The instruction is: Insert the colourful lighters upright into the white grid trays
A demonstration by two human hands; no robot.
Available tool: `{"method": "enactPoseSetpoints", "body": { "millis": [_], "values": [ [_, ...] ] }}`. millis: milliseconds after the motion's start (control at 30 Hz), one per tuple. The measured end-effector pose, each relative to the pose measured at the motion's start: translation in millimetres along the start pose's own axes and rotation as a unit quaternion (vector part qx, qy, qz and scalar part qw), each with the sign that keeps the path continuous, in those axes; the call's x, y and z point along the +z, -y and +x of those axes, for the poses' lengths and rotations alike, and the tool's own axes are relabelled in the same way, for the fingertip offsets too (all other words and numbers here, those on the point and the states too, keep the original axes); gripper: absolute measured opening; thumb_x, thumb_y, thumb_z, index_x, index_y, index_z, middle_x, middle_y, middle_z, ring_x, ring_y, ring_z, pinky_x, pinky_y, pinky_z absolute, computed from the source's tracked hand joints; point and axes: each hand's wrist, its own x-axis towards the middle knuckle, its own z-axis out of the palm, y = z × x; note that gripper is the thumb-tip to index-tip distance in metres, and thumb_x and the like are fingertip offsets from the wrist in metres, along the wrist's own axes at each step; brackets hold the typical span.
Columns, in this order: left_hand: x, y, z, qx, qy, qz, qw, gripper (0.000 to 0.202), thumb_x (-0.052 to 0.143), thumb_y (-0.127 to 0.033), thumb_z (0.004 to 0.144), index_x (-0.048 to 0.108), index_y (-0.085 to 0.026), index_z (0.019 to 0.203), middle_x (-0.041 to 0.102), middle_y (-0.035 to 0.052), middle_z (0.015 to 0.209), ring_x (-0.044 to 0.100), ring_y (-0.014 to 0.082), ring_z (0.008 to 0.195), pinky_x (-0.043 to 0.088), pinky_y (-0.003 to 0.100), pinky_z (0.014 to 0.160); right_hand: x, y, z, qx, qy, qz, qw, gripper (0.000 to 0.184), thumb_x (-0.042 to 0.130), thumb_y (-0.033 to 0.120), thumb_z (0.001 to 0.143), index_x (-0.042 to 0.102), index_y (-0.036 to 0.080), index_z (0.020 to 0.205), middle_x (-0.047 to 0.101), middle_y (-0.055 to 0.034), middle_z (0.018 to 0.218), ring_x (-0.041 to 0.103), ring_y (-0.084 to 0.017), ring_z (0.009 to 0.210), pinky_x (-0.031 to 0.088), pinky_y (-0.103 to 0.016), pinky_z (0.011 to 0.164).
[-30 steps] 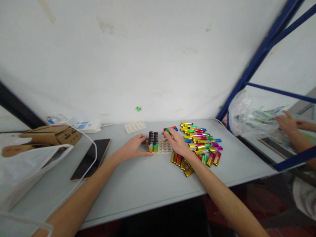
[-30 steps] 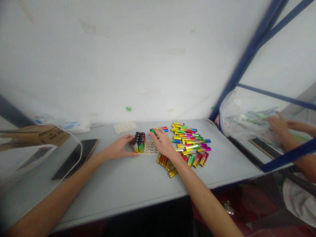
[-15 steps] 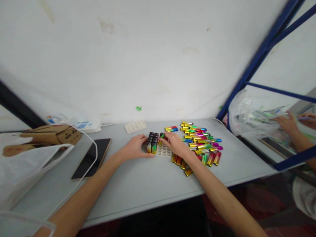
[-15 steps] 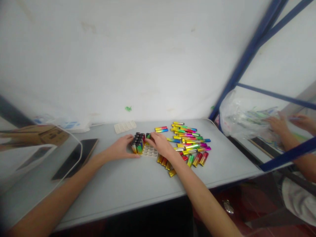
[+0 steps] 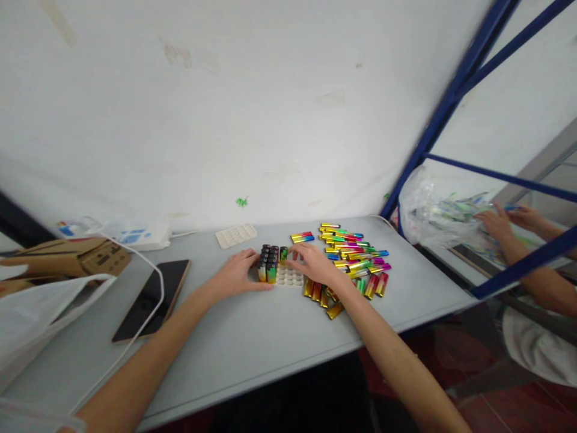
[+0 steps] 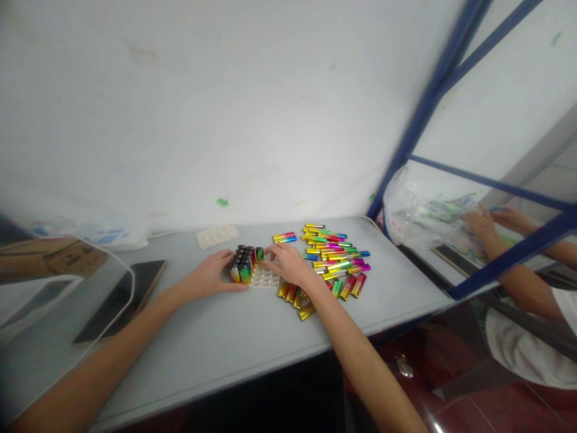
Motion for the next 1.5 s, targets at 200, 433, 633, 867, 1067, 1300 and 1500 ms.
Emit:
{"method": "enactPoseSetpoints", "body": {
  "millis": [200, 433, 633, 867, 1067, 1300, 1500],
  "values": [
    [1.8, 3, 0, 0.006, 0.001, 0.016, 1.000, 0.068, 0.076, -0.078, 0.068, 0.068, -0.022, 0.105, 0.067, 0.0135, 0.113, 0.066, 0.0382, 0.105, 0.053, 0.050, 0.095, -66, -32, -54, 0.092, -0.070, -0.038, 0.993, 0.017, 0.060, 0.033, 0.102, 0.071, 0.022, 0.104, 0.074, -0.0091, 0.104, 0.067, -0.027, 0.099, 0.050, -0.041, 0.094],
    [2.4, 2, 1, 0.003, 0.005, 0.023, 1.000, 0.066, 0.075, -0.076, 0.070, 0.067, -0.021, 0.106, 0.067, 0.0157, 0.115, 0.066, 0.0396, 0.108, 0.051, 0.050, 0.096, -90, -72, -123, 0.107, 0.010, -0.146, 0.983, 0.027, 0.058, 0.019, 0.097, 0.075, 0.021, 0.119, 0.071, -0.0148, 0.126, 0.063, -0.032, 0.124, 0.048, -0.051, 0.110],
    [1.0, 2, 2, 0.000, 0.002, 0.012, 1.000, 0.065, 0.076, -0.077, 0.067, 0.068, -0.023, 0.102, 0.068, 0.0155, 0.113, 0.066, 0.0400, 0.107, 0.052, 0.050, 0.095, -85, -78, -121, 0.093, 0.038, -0.154, 0.983, 0.020, 0.057, 0.019, 0.099, 0.073, 0.022, 0.111, 0.071, -0.0124, 0.117, 0.067, -0.027, 0.112, 0.054, -0.045, 0.102],
    [1.8, 3, 1, -0.001, -0.001, 0.017, 1.000, 0.069, 0.076, -0.078, 0.066, 0.068, -0.020, 0.104, 0.068, 0.0157, 0.113, 0.066, 0.0385, 0.106, 0.051, 0.048, 0.096, -87, -72, -116, 0.129, -0.023, -0.118, 0.984, 0.027, 0.046, 0.032, 0.106, 0.066, 0.022, 0.121, 0.073, -0.0128, 0.116, 0.068, -0.029, 0.107, 0.052, -0.045, 0.097],
    [-0.3, 0, 0, -0.005, 0.003, 0.009, 1.000, 0.067, 0.075, -0.078, 0.067, 0.067, -0.022, 0.102, 0.068, 0.0130, 0.112, 0.065, 0.0373, 0.105, 0.052, 0.049, 0.095, -79, -43, -68, 0.157, -0.174, 0.039, 0.971, 0.040, 0.048, 0.051, 0.103, 0.071, 0.022, 0.118, 0.076, -0.0105, 0.108, 0.069, -0.027, 0.094, 0.050, -0.039, 0.085],
    [0.6, -2, -1, -0.006, -0.004, 0.007, 1.000, 0.066, 0.080, -0.071, 0.067, 0.069, -0.020, 0.106, 0.069, 0.0152, 0.116, 0.065, 0.0388, 0.107, 0.051, 0.048, 0.096, -26, -13, 13, 0.200, -0.188, 0.311, 0.910, 0.060, 0.059, 0.078, 0.086, 0.060, 0.020, 0.068, 0.047, 0.0032, 0.056, 0.044, -0.014, 0.055, 0.036, -0.028, 0.055],
    [2.0, 0, -1, -0.010, 0.010, 0.032, 0.999, 0.071, 0.079, -0.074, 0.068, 0.070, -0.019, 0.111, 0.069, 0.0147, 0.117, 0.065, 0.0372, 0.110, 0.051, 0.046, 0.100, -1, 7, 13, 0.125, -0.090, 0.414, 0.897, 0.053, 0.046, 0.074, 0.097, 0.059, 0.023, 0.093, 0.058, 0.0027, 0.068, 0.055, -0.015, 0.060, 0.046, -0.027, 0.060]
  ]
}}
